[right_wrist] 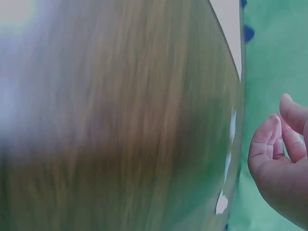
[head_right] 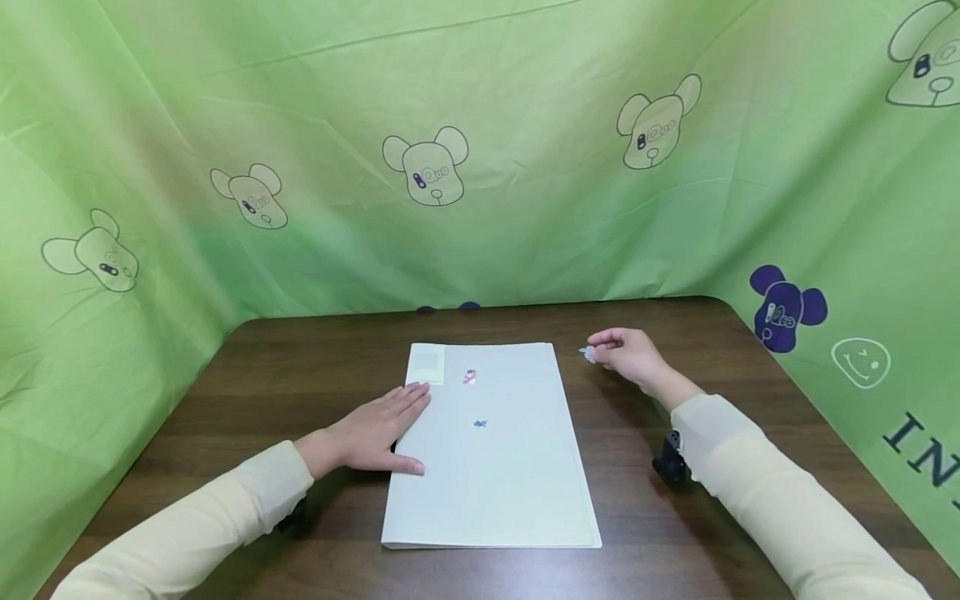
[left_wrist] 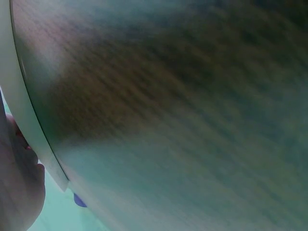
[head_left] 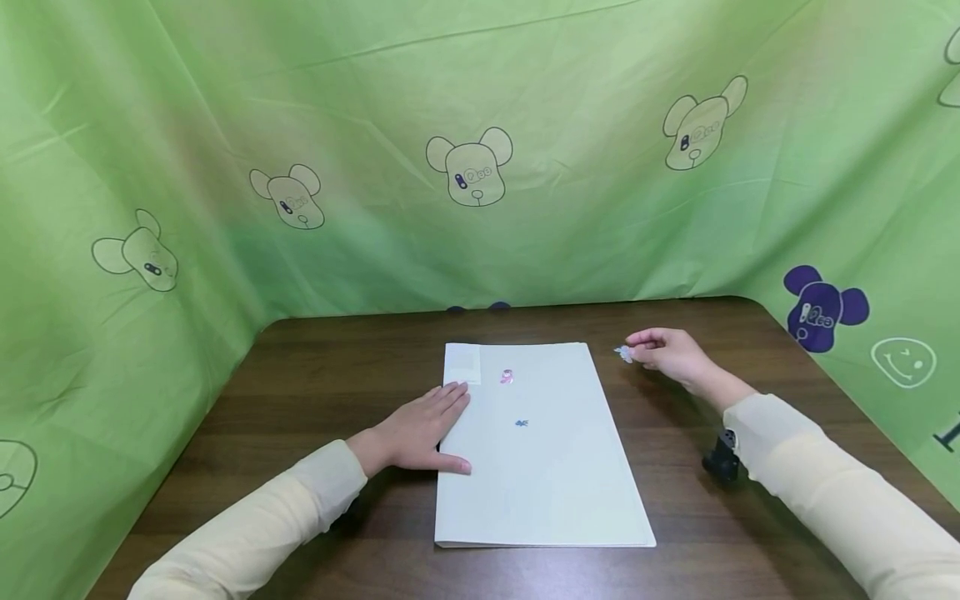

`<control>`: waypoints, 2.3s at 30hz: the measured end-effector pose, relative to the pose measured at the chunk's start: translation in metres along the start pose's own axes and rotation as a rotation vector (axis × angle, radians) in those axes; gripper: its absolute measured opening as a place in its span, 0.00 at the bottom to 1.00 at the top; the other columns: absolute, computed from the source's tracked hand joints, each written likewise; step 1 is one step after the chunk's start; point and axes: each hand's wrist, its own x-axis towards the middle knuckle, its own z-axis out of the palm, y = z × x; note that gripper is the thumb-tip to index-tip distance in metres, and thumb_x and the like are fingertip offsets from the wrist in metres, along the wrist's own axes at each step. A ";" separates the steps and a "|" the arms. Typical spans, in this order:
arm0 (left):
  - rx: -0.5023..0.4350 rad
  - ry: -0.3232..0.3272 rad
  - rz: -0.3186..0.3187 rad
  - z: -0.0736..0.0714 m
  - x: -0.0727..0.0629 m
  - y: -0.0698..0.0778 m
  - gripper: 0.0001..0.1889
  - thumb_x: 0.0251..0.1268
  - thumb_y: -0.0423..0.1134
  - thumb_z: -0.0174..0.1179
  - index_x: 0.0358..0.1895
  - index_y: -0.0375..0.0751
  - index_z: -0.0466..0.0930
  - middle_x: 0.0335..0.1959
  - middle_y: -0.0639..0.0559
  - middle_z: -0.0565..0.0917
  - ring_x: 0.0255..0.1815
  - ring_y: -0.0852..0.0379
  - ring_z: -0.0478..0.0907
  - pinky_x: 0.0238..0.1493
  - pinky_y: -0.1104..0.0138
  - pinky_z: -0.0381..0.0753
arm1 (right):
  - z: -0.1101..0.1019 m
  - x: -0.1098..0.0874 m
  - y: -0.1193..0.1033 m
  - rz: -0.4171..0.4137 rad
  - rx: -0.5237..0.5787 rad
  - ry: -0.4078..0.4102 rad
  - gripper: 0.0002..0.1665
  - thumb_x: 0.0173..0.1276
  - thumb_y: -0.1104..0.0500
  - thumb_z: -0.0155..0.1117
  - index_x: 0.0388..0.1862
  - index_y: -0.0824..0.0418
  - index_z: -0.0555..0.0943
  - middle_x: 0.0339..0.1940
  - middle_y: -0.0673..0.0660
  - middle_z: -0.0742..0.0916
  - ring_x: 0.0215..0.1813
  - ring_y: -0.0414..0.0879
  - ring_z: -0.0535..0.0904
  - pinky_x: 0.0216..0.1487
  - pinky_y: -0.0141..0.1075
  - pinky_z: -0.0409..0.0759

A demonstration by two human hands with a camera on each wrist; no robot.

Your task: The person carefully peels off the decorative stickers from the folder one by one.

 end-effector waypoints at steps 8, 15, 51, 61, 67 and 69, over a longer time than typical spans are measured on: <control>0.002 -0.005 0.001 -0.001 0.000 -0.001 0.58 0.55 0.82 0.36 0.78 0.39 0.41 0.79 0.47 0.41 0.78 0.54 0.34 0.74 0.62 0.39 | 0.032 -0.003 -0.015 -0.042 0.059 -0.042 0.23 0.69 0.64 0.63 0.57 0.78 0.73 0.38 0.56 0.83 0.39 0.39 0.78 0.42 0.35 0.81; -0.009 0.000 0.000 0.000 0.000 -0.001 0.59 0.55 0.82 0.36 0.78 0.39 0.41 0.79 0.47 0.41 0.78 0.55 0.34 0.74 0.61 0.39 | 0.061 -0.003 -0.028 -0.052 0.067 -0.113 0.21 0.68 0.65 0.64 0.56 0.77 0.75 0.38 0.58 0.81 0.38 0.44 0.76 0.40 0.35 0.80; 0.002 -0.005 0.003 -0.001 0.001 0.000 0.59 0.54 0.82 0.36 0.78 0.39 0.41 0.79 0.47 0.42 0.78 0.54 0.34 0.74 0.61 0.39 | 0.134 -0.016 -0.050 -0.262 -0.061 -0.463 0.13 0.59 0.69 0.71 0.44 0.69 0.83 0.36 0.55 0.84 0.38 0.46 0.76 0.39 0.31 0.76; 0.004 -0.001 0.007 -0.001 0.001 0.000 0.59 0.55 0.82 0.37 0.78 0.39 0.42 0.79 0.47 0.41 0.78 0.54 0.34 0.74 0.61 0.39 | 0.134 -0.014 -0.050 -0.315 -0.167 -0.494 0.10 0.59 0.68 0.71 0.41 0.63 0.85 0.32 0.51 0.81 0.37 0.45 0.73 0.40 0.32 0.75; 0.008 -0.010 0.002 -0.001 0.001 -0.001 0.59 0.54 0.82 0.36 0.78 0.39 0.41 0.79 0.47 0.41 0.78 0.54 0.34 0.74 0.62 0.39 | 0.133 -0.012 -0.047 -0.353 -0.194 -0.506 0.09 0.60 0.66 0.72 0.41 0.61 0.86 0.32 0.49 0.80 0.37 0.43 0.73 0.40 0.32 0.75; 0.008 -0.012 -0.001 0.000 0.001 -0.001 0.59 0.54 0.82 0.35 0.78 0.39 0.41 0.79 0.47 0.41 0.78 0.54 0.34 0.74 0.62 0.39 | 0.134 -0.011 -0.045 -0.360 -0.200 -0.502 0.09 0.60 0.66 0.72 0.40 0.61 0.86 0.31 0.49 0.80 0.37 0.43 0.73 0.40 0.32 0.75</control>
